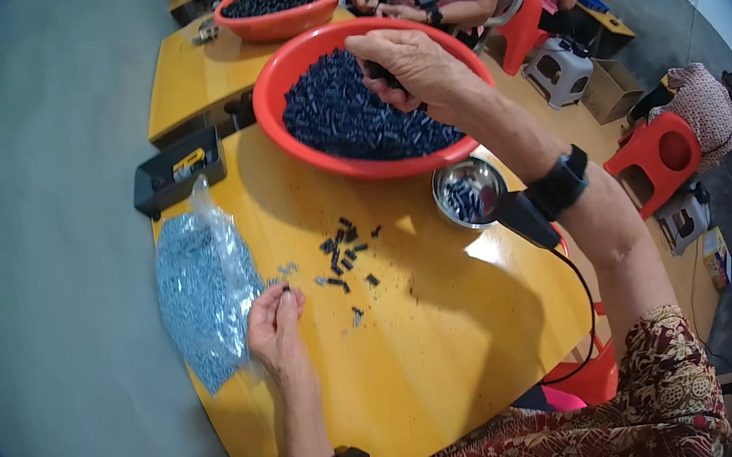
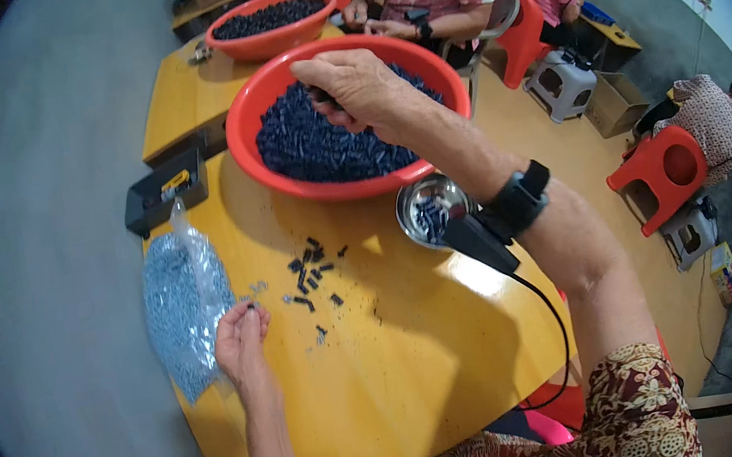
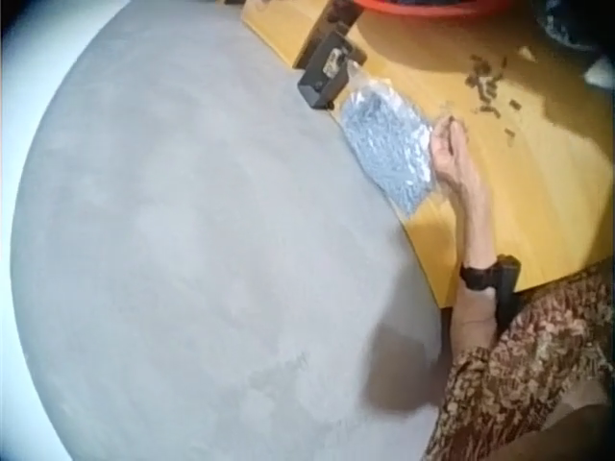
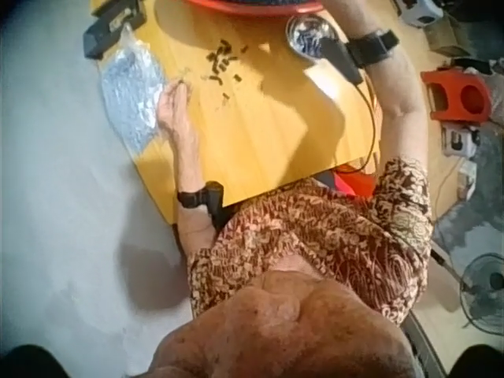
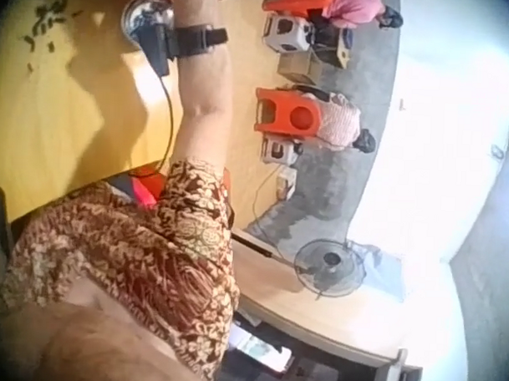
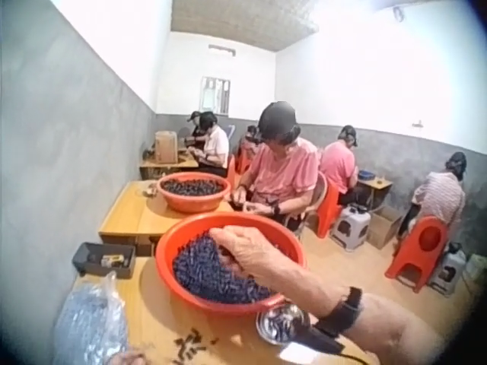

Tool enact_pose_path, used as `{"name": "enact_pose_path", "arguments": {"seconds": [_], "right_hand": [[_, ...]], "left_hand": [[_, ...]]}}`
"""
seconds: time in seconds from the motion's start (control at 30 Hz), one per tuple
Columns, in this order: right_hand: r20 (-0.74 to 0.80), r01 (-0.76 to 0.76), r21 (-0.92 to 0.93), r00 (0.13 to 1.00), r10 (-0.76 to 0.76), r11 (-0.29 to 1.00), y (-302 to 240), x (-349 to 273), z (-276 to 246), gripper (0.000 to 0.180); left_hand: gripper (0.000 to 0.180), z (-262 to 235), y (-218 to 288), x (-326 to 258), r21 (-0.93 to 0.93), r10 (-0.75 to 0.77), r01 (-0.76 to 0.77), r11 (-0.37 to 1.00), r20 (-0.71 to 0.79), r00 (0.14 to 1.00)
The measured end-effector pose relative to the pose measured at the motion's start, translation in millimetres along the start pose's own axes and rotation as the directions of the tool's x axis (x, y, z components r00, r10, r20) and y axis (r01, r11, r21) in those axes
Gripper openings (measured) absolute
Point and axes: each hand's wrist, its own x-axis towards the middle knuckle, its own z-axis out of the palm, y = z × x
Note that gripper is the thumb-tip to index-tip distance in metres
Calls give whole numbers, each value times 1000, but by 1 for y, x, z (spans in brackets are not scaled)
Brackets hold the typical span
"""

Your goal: Assembling small black plastic components by hand at a table in a workshop setting.

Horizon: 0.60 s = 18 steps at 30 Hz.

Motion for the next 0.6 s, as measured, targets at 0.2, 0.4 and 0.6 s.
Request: {"name": "enact_pose_path", "arguments": {"seconds": [0.2, 0.4, 0.6], "right_hand": [[265, 173, -45, 952, -155, 984, 43, -67, 78, 33], [112, 267, -477, 963, -244, 837, 115, -93, 122, 33], [338, 507, -752, 845, -414, 421, 133, -95, 134, 23]], "left_hand": [[16, 4, 2, 2, -29, 43, -42, 999, 40, 998], [16, 4, 2, 1, -27, 33, -33, 999, 25, 999], [18, 3, 4, -1, -42, 26, -25, 999, 30, 999]]}}
